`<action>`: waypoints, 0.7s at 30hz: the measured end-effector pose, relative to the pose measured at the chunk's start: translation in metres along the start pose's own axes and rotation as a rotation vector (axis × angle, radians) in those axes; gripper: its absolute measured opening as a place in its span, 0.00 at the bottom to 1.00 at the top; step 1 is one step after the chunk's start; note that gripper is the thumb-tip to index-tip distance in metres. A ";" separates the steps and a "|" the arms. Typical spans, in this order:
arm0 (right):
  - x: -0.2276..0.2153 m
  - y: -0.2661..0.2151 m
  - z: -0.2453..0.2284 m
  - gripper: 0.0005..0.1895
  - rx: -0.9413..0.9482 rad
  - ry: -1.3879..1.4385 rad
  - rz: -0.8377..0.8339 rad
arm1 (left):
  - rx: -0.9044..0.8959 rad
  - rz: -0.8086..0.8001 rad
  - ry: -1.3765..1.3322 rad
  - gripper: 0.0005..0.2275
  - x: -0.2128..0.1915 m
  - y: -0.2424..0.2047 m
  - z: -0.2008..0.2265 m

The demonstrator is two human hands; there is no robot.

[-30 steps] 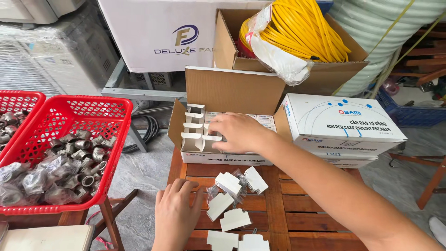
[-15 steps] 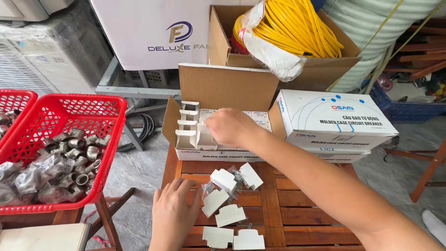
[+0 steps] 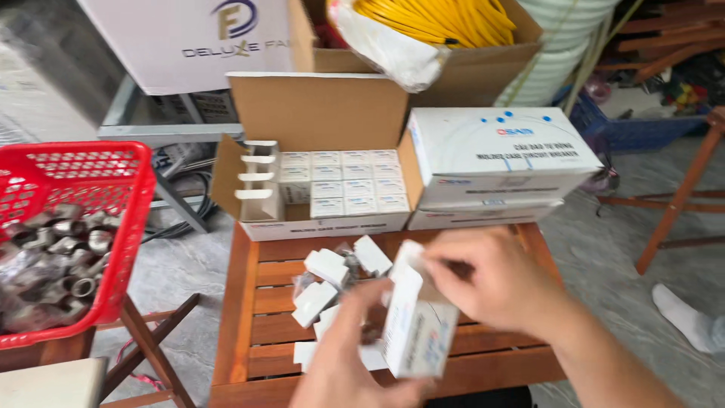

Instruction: The person takes white molded case circuit breakers out of boxes, removes small components from plastic bags, and places the breakers back into a segmented cardboard organizer box.

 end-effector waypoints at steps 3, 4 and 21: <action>0.010 -0.061 0.038 0.13 0.201 0.098 -0.004 | -0.029 0.008 0.048 0.38 0.039 -0.011 0.002; 0.012 -0.078 0.047 0.13 0.207 0.105 0.001 | -0.033 0.003 0.055 0.38 0.055 -0.007 -0.016; 0.032 -0.208 0.209 0.35 0.843 0.846 -0.026 | -0.548 -0.005 0.079 0.20 0.110 0.039 -0.053</action>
Point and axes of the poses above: each hand's wrist, its own y-axis towards the middle knuckle, its own x-axis out of the palm, z = x × y, the point moved 9 cm from there along y, towards the middle knuckle, and after that the axes turned 6 degrees about -x, right-handed, at the moved point
